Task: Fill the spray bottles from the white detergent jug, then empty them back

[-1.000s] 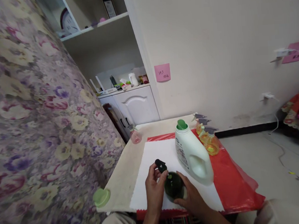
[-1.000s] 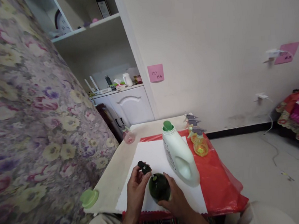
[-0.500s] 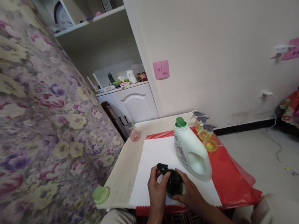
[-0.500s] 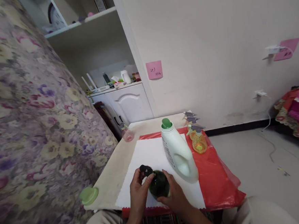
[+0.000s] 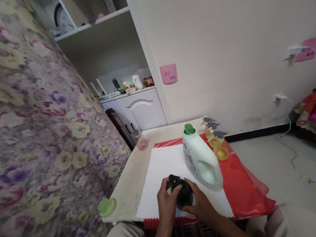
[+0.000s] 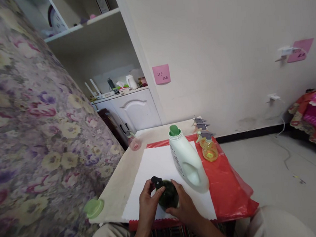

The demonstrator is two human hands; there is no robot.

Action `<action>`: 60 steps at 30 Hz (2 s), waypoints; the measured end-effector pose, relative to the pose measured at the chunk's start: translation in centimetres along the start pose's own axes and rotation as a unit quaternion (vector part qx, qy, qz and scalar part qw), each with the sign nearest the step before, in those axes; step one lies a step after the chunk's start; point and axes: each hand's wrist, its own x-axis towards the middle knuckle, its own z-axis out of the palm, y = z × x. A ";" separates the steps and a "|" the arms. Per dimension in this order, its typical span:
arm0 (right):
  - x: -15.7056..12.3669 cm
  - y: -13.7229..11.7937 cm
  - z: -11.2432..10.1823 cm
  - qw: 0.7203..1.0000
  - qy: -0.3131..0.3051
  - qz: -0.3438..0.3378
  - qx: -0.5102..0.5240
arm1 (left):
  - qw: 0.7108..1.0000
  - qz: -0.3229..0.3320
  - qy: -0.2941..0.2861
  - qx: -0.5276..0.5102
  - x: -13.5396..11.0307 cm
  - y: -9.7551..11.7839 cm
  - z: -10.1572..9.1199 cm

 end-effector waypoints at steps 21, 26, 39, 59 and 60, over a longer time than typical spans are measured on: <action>0.0 -3.6 -1.2 0.991 -0.019 -0.022 0.131 | 0.998 -0.015 -0.052 -0.015 0.0 1.0 -1.4; -0.8 -4.1 -2.4 0.975 -0.080 -0.046 0.201 | 0.988 -0.054 -0.100 -0.109 -0.5 1.4 -1.7; -1.0 -5.1 -3.5 0.930 -0.179 -0.025 0.320 | 0.985 -0.050 -0.120 -0.113 -0.9 2.8 -2.3; -1.6 -6.8 -3.7 0.798 -0.232 0.076 0.550 | 0.980 -0.058 -0.093 -0.168 -1.1 3.1 -1.8; -1.6 -6.7 -3.6 0.798 -0.229 0.079 0.552 | 0.981 -0.061 -0.077 -0.167 -1.1 3.1 -1.7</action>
